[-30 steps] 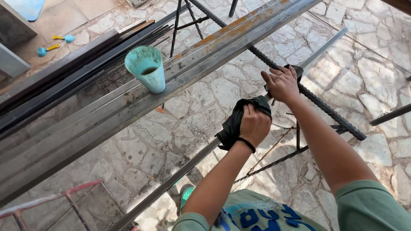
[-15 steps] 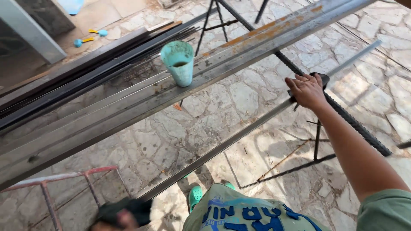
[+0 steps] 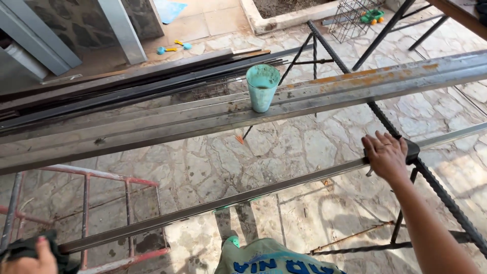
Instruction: The person scrubs a long metal rod resting on a metal stand using a black abrasive pad held in the right hand. The person repeatedly wipes the rod's surface back and forth, occasionally pausing to adjust grip or position. A black cloth is held in the left hand but not used during the clip.
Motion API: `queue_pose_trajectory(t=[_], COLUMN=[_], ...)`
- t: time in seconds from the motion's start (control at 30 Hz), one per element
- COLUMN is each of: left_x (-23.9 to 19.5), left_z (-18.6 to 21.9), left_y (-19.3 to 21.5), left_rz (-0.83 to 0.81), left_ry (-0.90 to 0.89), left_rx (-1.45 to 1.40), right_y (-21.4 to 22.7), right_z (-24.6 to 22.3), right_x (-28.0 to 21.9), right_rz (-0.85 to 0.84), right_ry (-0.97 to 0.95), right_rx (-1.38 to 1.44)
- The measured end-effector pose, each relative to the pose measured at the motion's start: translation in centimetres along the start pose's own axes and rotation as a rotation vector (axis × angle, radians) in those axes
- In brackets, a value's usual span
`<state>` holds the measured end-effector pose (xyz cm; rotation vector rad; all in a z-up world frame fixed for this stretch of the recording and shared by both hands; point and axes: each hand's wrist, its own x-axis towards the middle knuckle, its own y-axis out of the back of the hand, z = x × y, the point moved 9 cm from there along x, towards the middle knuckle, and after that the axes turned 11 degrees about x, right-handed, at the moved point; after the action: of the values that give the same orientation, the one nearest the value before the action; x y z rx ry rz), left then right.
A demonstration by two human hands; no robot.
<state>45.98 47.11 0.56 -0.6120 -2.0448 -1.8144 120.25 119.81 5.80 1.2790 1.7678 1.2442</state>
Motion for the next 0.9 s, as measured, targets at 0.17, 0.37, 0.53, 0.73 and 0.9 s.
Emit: queue_pose_trajectory(t=[0.17,0.37,0.53,0.73,0.9], left_x=[-6.1,-7.3,-9.1,-10.2,-10.4], left_z=[9.8,13.5,12.1,0.8,11.3], left_y=[3.8,18.8,27.8,2.1,5.9], left_rz=[-0.332,-0.755,-0.671,0.434,-0.246], left_ry=[-0.474,-0.077,0.247,0.420,0.376], left_rx=[-0.201,-0.892,-1.171,-0.320,-0.999], right_y=[3.9,8.9,9.6,5.3,-0.2], right_z=[-5.2,-12.7,-14.4,-6.8,-1.1], right_x=[-2.3,-4.1,-4.4,-4.9,-5.0], right_rz=[0.165,0.223,0.188,-0.207,-0.456], right_ry=[0.148,0.374,0.291,-0.036,-0.061], right_rx=[0.221,0.364,0.273,0.082,-0.154])
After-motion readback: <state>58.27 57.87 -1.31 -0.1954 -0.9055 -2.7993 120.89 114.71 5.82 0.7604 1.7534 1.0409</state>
